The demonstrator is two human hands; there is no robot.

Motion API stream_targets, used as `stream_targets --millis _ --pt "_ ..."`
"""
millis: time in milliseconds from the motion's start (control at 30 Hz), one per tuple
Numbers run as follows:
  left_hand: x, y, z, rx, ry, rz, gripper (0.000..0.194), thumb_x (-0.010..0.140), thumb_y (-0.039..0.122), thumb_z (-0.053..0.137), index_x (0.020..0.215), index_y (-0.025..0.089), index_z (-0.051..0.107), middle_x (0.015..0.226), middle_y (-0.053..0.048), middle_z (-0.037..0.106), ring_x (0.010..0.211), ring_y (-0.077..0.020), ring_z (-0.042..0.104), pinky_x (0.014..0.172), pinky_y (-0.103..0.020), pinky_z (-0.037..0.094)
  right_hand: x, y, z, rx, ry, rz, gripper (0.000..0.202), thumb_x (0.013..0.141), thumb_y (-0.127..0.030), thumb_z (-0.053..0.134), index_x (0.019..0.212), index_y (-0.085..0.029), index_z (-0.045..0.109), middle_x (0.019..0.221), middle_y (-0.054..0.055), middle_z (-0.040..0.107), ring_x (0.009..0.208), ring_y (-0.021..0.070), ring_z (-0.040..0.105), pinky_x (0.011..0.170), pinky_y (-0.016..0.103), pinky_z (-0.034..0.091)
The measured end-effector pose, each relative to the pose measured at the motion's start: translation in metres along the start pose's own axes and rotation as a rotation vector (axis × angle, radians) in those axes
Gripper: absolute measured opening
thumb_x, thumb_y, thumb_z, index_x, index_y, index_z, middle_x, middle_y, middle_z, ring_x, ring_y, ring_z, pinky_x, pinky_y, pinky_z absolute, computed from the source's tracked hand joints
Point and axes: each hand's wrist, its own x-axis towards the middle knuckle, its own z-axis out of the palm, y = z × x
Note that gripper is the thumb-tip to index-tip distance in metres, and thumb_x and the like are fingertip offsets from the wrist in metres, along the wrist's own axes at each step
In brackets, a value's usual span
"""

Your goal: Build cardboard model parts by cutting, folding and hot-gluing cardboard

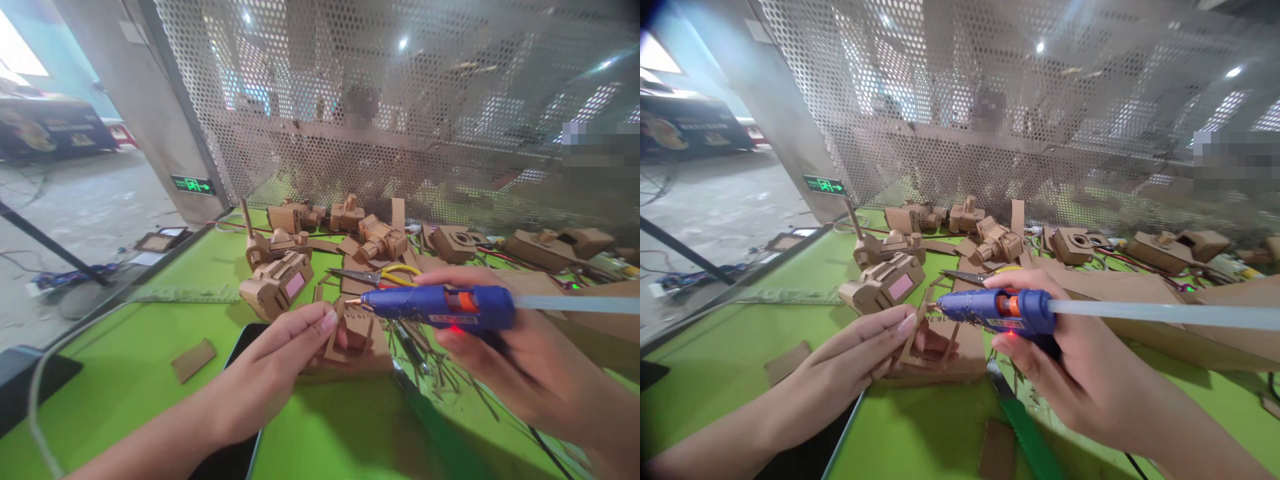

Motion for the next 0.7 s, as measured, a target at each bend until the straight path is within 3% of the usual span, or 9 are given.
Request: stream_targets --millis 167,267,400,533,600,700 --pt "0.003 -0.003 -0.002 0.05 0.017 0.025 0.048 0.085 0.077 0.091 0.094 0.03 0.089 0.1 -0.001 0.078 0.101 -0.0206 0.068 0.093 -0.019 0.057 0.001 -0.001 0.0 -0.032 -0.006 -0.012 0.043 0.112 -0.042 0.066 0.154 -0.041 0.055 0.073 -0.006 0.063 0.046 0.0169 0.056 0.045 0.026 0.051" --pt "0.004 0.001 0.002 0.025 -0.008 0.041 0.045 0.088 0.074 0.091 0.09 0.029 0.088 0.095 -0.001 0.078 0.095 -0.0195 0.069 0.09 -0.02 0.058 0.002 -0.001 -0.002 -0.028 -0.017 -0.009 0.042 0.113 -0.042 0.065 0.153 -0.041 0.054 0.087 -0.002 0.073 0.056 0.0189 0.067 0.054 0.028 0.061" --pt "0.005 0.009 0.006 -0.064 -0.117 0.032 0.042 0.093 0.069 0.088 0.095 0.028 0.09 0.098 -0.002 0.083 0.102 -0.0222 0.075 0.099 -0.026 0.061 0.0 0.0 -0.004 -0.088 0.01 -0.004 0.043 0.112 -0.042 0.067 0.153 -0.041 0.055 0.126 0.005 0.078 0.095 0.0271 0.081 0.078 0.035 0.07" --pt "0.004 0.01 0.002 -0.034 -0.05 0.035 0.041 0.092 0.069 0.09 0.098 0.029 0.091 0.101 -0.002 0.084 0.107 -0.0227 0.075 0.102 -0.025 0.06 -0.001 0.001 -0.006 -0.115 0.0 -0.011 0.044 0.112 -0.04 0.066 0.154 -0.038 0.054 0.126 0.005 0.077 0.09 0.0256 0.079 0.081 0.036 0.07" --pt "0.005 0.007 -0.002 0.016 -0.02 0.069 0.04 0.095 0.068 0.087 0.096 0.029 0.09 0.1 -0.002 0.084 0.105 -0.0212 0.074 0.103 -0.025 0.058 0.0 0.002 -0.008 -0.141 0.015 -0.024 0.041 0.113 -0.04 0.065 0.153 -0.038 0.056 0.13 0.006 0.076 0.101 0.0282 0.08 0.089 0.038 0.069" --pt "0.006 0.004 -0.005 0.025 -0.064 0.088 0.042 0.1 0.07 0.081 0.097 0.029 0.09 0.099 -0.002 0.084 0.101 -0.0213 0.074 0.107 -0.029 0.058 0.001 0.002 -0.009 -0.157 0.02 -0.031 0.039 0.113 -0.041 0.065 0.151 -0.038 0.058 0.133 0.006 0.075 0.111 0.0303 0.079 0.094 0.039 0.068"
